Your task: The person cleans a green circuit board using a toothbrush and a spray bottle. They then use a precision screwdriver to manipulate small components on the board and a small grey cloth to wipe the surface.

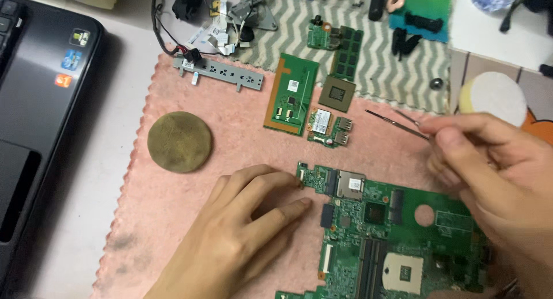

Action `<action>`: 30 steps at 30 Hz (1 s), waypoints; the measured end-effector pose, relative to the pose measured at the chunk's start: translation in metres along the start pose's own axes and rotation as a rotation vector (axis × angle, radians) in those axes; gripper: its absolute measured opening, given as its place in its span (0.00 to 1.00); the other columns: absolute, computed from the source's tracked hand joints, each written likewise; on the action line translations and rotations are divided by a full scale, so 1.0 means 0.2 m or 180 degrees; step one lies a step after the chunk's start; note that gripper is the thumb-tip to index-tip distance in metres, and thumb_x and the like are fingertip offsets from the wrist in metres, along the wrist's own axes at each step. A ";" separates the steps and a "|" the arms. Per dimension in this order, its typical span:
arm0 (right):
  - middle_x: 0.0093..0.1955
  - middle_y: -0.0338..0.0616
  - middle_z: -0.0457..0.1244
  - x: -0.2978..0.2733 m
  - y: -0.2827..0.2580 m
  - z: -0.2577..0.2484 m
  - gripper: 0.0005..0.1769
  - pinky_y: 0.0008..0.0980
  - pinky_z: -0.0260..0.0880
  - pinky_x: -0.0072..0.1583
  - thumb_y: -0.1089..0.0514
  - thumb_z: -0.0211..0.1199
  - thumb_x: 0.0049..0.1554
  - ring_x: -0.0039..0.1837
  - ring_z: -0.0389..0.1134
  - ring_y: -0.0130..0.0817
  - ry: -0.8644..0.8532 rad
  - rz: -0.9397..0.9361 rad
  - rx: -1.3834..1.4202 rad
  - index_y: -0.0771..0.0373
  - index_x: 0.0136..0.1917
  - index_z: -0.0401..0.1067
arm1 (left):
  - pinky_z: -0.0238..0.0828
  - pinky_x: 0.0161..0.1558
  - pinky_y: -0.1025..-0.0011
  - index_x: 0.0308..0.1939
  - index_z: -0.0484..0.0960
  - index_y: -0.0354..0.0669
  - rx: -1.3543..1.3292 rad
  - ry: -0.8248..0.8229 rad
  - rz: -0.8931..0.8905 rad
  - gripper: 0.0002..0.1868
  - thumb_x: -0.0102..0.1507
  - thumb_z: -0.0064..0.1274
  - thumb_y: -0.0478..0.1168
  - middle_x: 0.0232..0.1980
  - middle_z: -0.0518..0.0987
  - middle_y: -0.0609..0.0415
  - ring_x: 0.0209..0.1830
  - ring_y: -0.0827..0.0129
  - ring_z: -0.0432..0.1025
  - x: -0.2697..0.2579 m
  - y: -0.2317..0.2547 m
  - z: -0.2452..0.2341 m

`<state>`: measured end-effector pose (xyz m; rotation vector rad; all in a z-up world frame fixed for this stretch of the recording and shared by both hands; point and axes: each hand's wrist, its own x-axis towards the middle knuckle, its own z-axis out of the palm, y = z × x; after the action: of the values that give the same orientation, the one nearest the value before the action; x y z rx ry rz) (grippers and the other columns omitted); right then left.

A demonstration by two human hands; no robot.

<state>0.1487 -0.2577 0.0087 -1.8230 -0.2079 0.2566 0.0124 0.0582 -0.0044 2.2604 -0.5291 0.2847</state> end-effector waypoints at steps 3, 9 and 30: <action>0.52 0.59 0.72 -0.02 0.02 0.00 0.25 0.37 0.59 0.48 0.72 0.63 0.63 0.44 0.62 0.40 0.0057 0.0481 0.1003 0.80 0.73 0.77 | 0.71 0.70 0.46 0.71 0.82 0.44 0.0044 -0.0207 -0.0093 0.18 0.79 0.57 0.43 0.78 0.77 0.38 0.84 0.39 0.70 -0.02 -0.03 0.01; 0.34 0.46 0.57 -0.04 -0.02 0.19 0.17 0.45 0.63 0.47 0.49 0.54 0.81 0.39 0.58 0.42 -0.0178 0.0495 0.1472 0.61 0.53 0.69 | 0.69 0.70 0.48 0.71 0.84 0.42 0.0120 -0.0252 -0.0126 0.19 0.78 0.59 0.44 0.83 0.76 0.39 0.87 0.38 0.69 -0.03 -0.06 0.04; 0.43 0.49 0.86 -0.14 -0.30 0.51 0.05 0.29 0.92 0.54 0.73 0.79 0.47 0.51 0.95 0.32 0.0783 0.1741 -0.1173 0.71 0.39 0.89 | 0.68 0.64 0.62 0.68 0.87 0.48 0.0433 -0.0168 -0.0269 0.16 0.79 0.58 0.46 0.79 0.82 0.51 0.84 0.52 0.75 -0.01 -0.05 0.05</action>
<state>0.0926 -0.1551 0.0424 -2.2336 0.4517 0.3889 0.0153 0.0586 -0.0181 2.4209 -0.4518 0.2246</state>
